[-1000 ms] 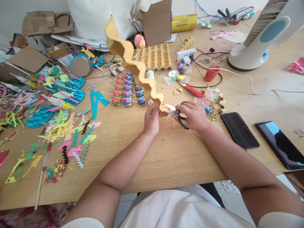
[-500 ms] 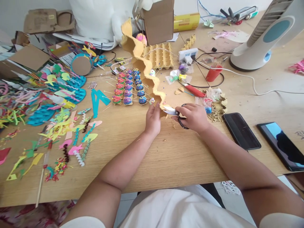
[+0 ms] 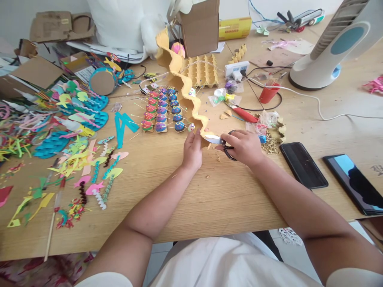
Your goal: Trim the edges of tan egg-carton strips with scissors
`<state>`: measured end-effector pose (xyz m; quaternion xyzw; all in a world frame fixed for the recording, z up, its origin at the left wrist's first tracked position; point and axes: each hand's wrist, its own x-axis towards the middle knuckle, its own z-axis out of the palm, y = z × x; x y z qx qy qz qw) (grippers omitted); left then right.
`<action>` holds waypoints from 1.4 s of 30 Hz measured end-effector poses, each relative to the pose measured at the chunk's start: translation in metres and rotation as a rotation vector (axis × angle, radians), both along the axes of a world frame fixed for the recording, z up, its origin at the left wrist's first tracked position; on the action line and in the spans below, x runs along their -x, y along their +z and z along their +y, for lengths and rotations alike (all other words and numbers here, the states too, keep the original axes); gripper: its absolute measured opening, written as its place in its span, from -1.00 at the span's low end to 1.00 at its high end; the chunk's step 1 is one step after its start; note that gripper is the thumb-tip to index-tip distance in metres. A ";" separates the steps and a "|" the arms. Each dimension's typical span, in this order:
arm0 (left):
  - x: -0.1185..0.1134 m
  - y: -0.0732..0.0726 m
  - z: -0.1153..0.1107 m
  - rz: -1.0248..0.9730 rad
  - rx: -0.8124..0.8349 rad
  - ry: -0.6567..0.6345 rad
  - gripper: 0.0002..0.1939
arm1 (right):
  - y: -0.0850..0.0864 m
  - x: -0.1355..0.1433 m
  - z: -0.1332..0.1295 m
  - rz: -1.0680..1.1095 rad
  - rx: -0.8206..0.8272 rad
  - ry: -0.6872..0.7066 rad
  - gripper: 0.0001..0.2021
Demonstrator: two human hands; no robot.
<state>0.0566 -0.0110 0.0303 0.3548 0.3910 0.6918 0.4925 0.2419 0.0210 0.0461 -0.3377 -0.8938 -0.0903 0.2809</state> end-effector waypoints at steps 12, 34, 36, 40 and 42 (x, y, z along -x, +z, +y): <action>0.001 -0.002 0.001 -0.040 -0.014 0.004 -0.63 | 0.001 0.000 0.001 0.004 -0.031 0.001 -0.45; 0.002 -0.006 0.000 0.049 -0.029 0.009 -0.58 | -0.004 0.000 0.004 0.131 0.087 -0.025 -0.44; 0.002 -0.005 -0.001 0.058 -0.024 0.017 -0.58 | -0.006 0.000 0.005 0.204 0.162 -0.061 -0.45; 0.001 -0.004 -0.002 0.070 -0.011 0.020 -0.54 | -0.008 0.001 0.004 0.374 0.350 -0.110 -0.52; 0.002 -0.005 -0.002 0.093 -0.020 0.020 -0.54 | -0.008 0.002 0.002 0.434 0.414 -0.073 -0.56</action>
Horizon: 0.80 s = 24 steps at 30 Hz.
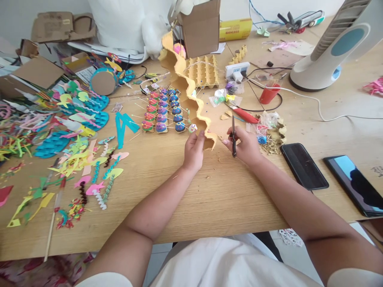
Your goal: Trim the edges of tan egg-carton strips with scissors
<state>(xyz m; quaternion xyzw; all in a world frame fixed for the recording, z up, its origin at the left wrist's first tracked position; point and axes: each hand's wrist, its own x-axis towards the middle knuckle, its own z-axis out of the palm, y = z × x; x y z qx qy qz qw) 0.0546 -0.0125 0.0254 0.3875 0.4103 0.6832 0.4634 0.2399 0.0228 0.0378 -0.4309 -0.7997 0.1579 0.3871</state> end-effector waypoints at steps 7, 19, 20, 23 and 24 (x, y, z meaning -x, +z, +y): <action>0.002 -0.002 0.000 0.041 -0.008 0.014 -0.56 | 0.004 0.002 -0.002 -0.025 -0.084 0.071 -0.59; 0.001 0.000 -0.003 0.047 0.004 -0.017 -0.62 | 0.001 0.006 -0.001 0.252 -0.005 0.062 -0.68; 0.002 -0.001 -0.002 0.053 0.001 -0.017 -0.62 | 0.000 0.006 -0.001 0.311 0.024 0.073 -0.68; 0.002 -0.004 -0.002 0.078 -0.001 -0.027 -0.60 | -0.001 0.007 -0.001 0.298 0.005 0.078 -0.68; 0.002 -0.004 -0.001 0.082 -0.001 -0.029 -0.60 | -0.001 0.007 -0.001 0.232 -0.042 0.070 -0.68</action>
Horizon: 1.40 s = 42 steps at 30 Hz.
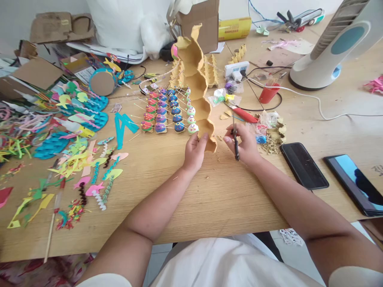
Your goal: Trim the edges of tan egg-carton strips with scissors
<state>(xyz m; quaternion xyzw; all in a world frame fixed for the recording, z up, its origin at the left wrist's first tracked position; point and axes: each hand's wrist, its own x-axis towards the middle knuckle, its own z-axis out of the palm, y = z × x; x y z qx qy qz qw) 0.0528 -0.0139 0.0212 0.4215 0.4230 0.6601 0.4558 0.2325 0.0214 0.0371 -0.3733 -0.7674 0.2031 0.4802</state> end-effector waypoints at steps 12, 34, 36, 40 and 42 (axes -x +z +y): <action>0.002 -0.001 0.002 0.117 -0.071 0.042 -0.66 | 0.006 -0.005 0.001 -0.427 -0.352 -0.156 -0.78; 0.003 -0.005 0.002 0.285 -0.111 0.188 -0.69 | 0.004 -0.006 0.002 -0.550 -0.376 -0.196 -0.69; 0.003 -0.003 0.001 0.297 -0.118 0.196 -0.68 | 0.004 -0.008 0.003 -0.533 -0.352 -0.182 -0.66; 0.002 -0.002 0.000 0.306 -0.117 0.199 -0.66 | 0.004 -0.006 0.002 -0.335 -0.170 -0.124 -0.59; 0.002 -0.002 0.000 0.309 -0.122 0.203 -0.66 | 0.004 -0.002 -0.001 -0.127 0.005 -0.076 -0.55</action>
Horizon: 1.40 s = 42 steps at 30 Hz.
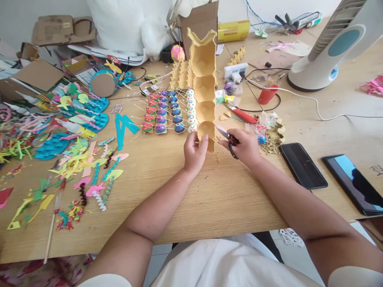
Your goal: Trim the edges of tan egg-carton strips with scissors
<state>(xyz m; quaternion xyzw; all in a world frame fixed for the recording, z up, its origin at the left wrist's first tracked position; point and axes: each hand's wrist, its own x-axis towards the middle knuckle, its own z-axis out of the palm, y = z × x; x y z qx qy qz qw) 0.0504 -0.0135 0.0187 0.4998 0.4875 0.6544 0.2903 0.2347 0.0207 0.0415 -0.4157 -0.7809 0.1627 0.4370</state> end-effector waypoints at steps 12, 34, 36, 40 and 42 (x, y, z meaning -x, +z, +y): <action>-0.003 0.002 -0.004 -0.063 0.116 -0.135 -0.66 | 0.002 0.010 -0.001 0.520 0.436 0.155 -0.58; -0.002 0.003 -0.006 -0.370 0.219 -0.409 -0.67 | 0.008 0.000 -0.004 -0.246 -0.271 -0.118 -0.64; -0.002 0.005 -0.007 -0.361 0.224 -0.414 -0.65 | 0.008 -0.001 -0.003 -0.264 -0.277 -0.127 -0.61; -0.004 0.008 -0.008 -0.362 0.233 -0.399 -0.65 | 0.009 -0.002 -0.002 -0.287 -0.285 -0.133 -0.54; -0.004 0.009 -0.008 -0.358 0.229 -0.387 -0.65 | 0.009 -0.003 -0.002 -0.297 -0.295 -0.138 -0.51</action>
